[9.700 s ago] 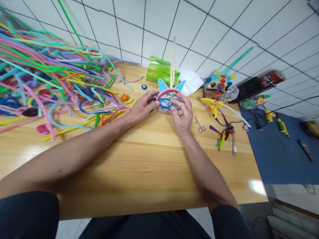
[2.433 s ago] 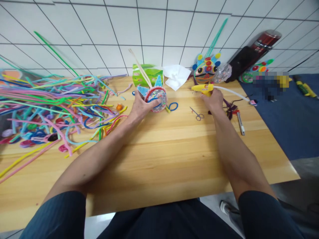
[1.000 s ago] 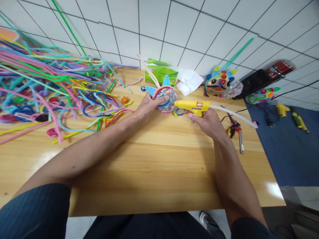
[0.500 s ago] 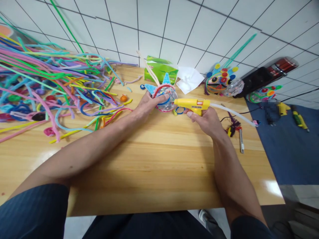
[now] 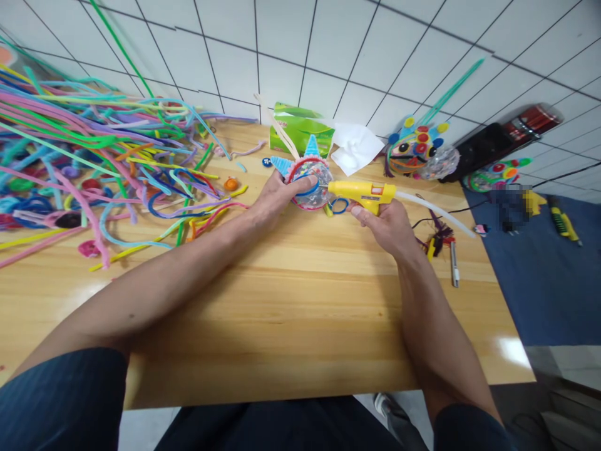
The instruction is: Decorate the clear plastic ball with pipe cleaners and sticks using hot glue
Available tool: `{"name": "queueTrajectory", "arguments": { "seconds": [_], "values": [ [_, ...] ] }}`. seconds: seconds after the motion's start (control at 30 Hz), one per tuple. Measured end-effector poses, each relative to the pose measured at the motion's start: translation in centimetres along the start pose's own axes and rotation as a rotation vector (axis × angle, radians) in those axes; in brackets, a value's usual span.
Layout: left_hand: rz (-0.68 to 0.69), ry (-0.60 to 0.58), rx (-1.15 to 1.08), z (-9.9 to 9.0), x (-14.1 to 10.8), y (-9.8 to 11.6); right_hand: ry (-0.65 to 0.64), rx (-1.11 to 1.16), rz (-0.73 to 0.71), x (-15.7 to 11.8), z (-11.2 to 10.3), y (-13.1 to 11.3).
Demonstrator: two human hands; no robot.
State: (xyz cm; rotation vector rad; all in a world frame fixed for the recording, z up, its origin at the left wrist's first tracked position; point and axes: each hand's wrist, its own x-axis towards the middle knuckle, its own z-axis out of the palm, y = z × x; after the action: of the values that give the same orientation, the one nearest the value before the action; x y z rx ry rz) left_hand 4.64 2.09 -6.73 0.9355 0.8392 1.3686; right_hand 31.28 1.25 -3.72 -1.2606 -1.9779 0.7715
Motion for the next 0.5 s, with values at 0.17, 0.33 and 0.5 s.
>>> {"name": "queueTrajectory", "arguments": {
  "seconds": [0.17,0.33,0.5],
  "values": [
    [0.019,-0.035,0.05,-0.1,-0.1,0.2,-0.003,-0.021,0.034,-0.1,-0.3,0.7],
    [0.024,-0.026,0.052,0.1,-0.1,0.1,-0.021,-0.035,0.023,0.0,-0.6,0.5],
    [0.012,-0.019,0.029,0.4,-0.3,0.5,-0.005,0.003,0.004,0.2,-0.4,-0.4]
  ]
}}
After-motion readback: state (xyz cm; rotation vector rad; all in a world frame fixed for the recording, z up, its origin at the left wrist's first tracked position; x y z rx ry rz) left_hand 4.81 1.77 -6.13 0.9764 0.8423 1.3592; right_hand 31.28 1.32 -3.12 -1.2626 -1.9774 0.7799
